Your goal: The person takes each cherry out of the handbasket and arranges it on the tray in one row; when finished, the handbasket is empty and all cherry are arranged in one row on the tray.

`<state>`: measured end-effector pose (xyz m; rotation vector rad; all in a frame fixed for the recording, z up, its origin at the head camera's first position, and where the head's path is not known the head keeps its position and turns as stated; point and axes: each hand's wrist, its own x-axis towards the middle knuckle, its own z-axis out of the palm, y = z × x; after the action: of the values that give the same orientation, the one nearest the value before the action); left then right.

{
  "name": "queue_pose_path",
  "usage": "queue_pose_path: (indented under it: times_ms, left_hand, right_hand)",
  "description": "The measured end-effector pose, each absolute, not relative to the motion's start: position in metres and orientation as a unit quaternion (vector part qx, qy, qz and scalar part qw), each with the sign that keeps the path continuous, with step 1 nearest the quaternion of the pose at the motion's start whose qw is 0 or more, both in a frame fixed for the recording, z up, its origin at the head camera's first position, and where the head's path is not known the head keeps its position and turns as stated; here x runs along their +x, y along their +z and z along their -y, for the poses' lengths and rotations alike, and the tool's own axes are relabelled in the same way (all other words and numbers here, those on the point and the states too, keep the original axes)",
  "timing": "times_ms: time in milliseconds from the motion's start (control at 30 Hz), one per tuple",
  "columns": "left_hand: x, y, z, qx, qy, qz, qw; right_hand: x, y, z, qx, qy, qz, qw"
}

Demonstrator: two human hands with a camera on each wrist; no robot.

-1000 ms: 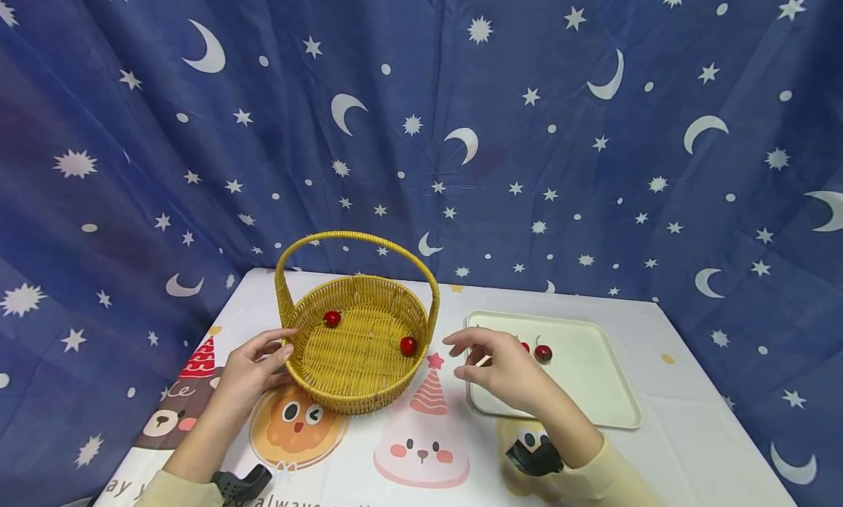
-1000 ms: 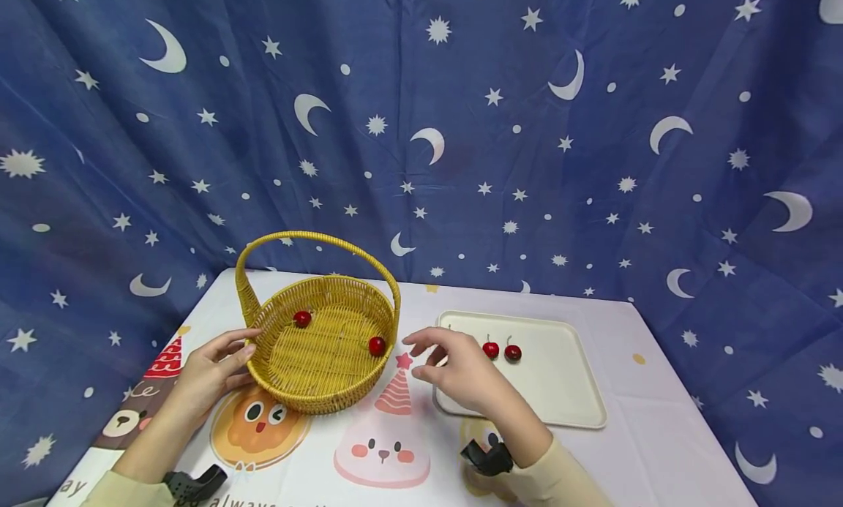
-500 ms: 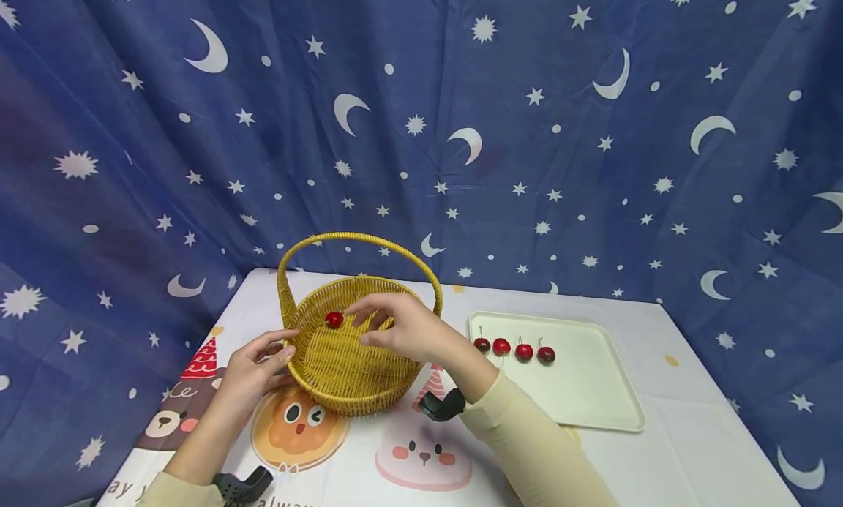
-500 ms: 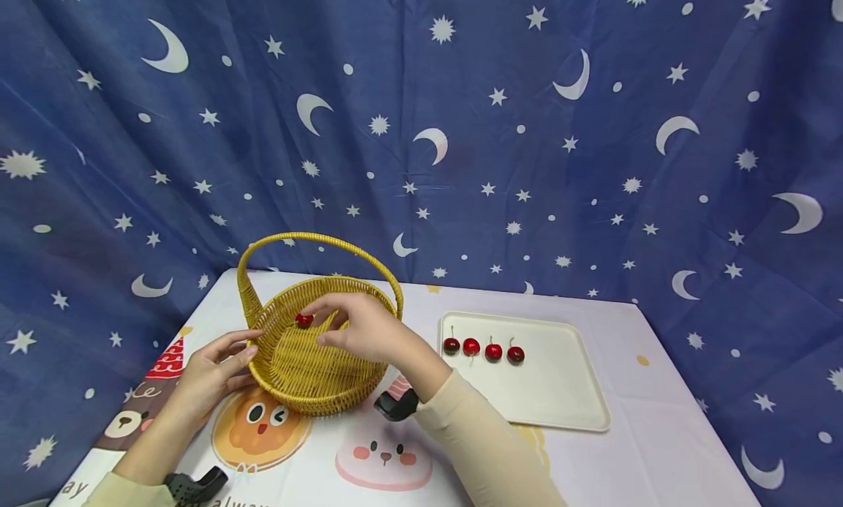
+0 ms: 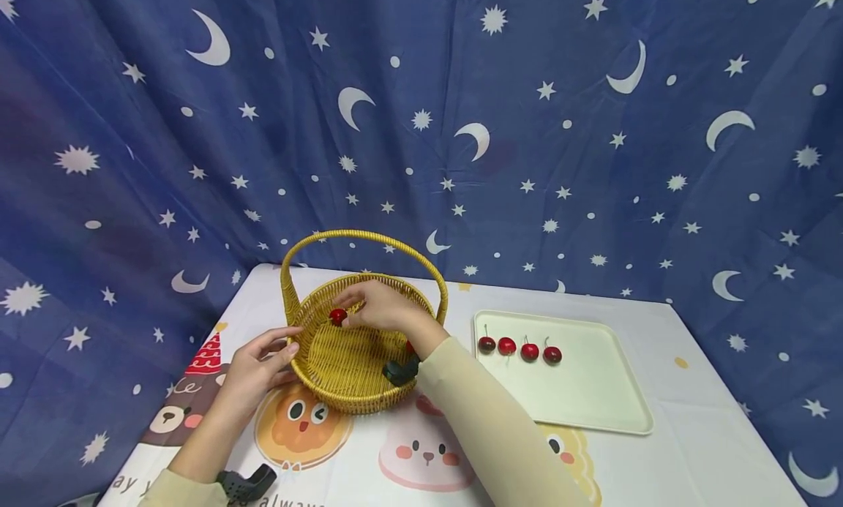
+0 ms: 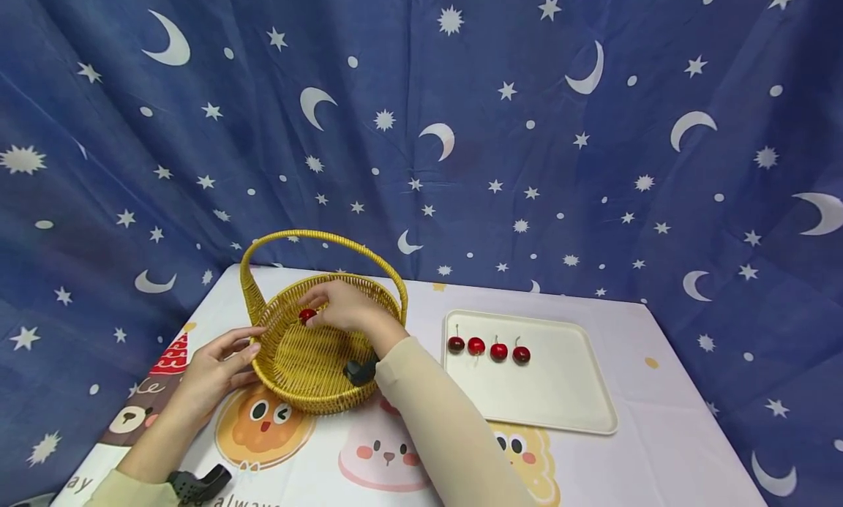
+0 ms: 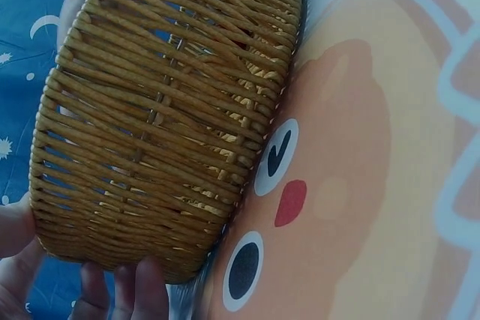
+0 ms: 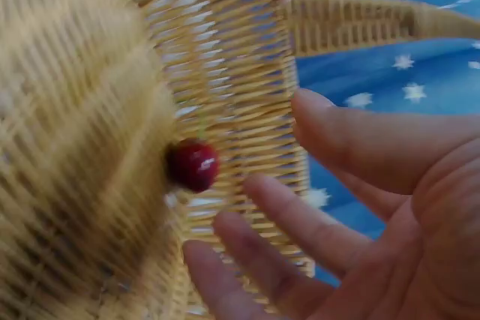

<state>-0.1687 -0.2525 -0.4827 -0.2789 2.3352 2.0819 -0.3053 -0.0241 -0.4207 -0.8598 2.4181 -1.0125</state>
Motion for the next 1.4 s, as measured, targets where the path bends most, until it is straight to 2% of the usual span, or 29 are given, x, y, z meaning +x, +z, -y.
queue_pose_path:
  times_ms: [267,500,633,1000,1233,1400]
  left_hand:
    - [-0.166,-0.483,0.253,-0.076,0.670,-0.739,-0.006]
    - [-0.167,-0.483,0.253,-0.057,0.680,-0.731,-0.020]
    - [-0.167,-0.481,0.252,-0.058,0.678,-0.733,-0.021]
    - [-0.168,-0.480,0.252,-0.061,0.675,-0.735,-0.013]
    - [-0.168,-0.483,0.253,-0.057,0.670,-0.740,-0.012]
    - [-0.169,-0.483,0.253,-0.060,0.670,-0.740,-0.013]
  right_hand:
    - [-0.314,-0.437,0.039,-0.392,-0.214,-0.876,0.183]
    - [-0.314,-0.436,0.051,-0.418,-0.172,-0.881,0.142]
    - [-0.311,-0.438,0.054,-0.428,-0.159,-0.874,0.167]
    - [-0.310,-0.444,0.051,-0.421,-0.197,-0.859,0.215]
    - [-0.309,-0.439,0.053,-0.404,-0.238,-0.864,0.183]
    - [-0.301,-0.424,0.057,-0.397,-0.278,-0.856,0.181]
